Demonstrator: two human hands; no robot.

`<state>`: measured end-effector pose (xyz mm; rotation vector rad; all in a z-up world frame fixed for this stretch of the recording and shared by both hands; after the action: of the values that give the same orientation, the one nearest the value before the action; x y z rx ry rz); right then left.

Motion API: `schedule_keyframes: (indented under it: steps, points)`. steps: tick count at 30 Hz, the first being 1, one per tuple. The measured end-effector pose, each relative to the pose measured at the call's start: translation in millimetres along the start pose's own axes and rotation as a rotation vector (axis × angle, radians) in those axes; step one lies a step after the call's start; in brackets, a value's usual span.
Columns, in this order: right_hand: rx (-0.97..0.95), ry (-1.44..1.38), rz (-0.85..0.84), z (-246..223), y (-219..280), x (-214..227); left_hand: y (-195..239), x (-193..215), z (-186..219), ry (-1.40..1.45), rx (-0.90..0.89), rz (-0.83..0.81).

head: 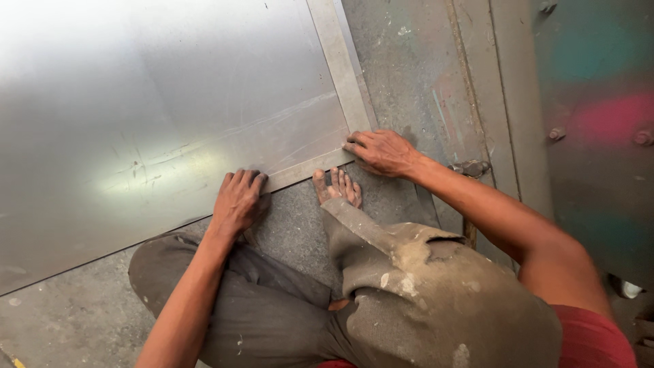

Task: The person marks lines on metal sheets using a square and a marking tool while sitting on the floor.

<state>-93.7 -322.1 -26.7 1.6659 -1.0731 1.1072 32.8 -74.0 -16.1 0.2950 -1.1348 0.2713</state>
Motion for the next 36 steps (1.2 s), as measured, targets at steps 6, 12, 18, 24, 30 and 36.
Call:
schedule_keyframes:
  steps: [6, 12, 18, 24, 30, 36]
  points:
    - [-0.022, -0.06, -0.011, 4, -3, 9, 0, -2, -9, 0.093, 0.014, -0.039]
    - [-0.012, -0.096, -0.026, 2, -5, 10, 4, -2, -7, 0.067, 0.029, -0.029]
    - [-0.056, -0.111, -0.048, 2, -8, 15, -1, -2, -7, 0.056, 0.031, -0.065]
    - [-0.078, -0.122, -0.091, 3, -12, 14, -1, -4, -12, 0.108, 0.055, -0.047]
    - [-0.198, -0.214, -0.287, 17, -15, -2, -2, -4, -12, 0.132, 0.068, -0.037]
    - [-0.109, -0.139, 0.132, 45, 2, 57, 2, -7, -13, 0.129, 0.055, -0.011]
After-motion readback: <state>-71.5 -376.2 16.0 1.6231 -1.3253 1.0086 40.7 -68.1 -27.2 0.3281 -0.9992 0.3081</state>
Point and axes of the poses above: each hand's wrist, its own y-axis away from the middle knuckle, its own x-axis out of the back of the hand, z = x × y, the point moved 8 cm from there along -y, towards the middle knuckle, and after that the axes turned 1 degree about y, right-handed, at the moved point
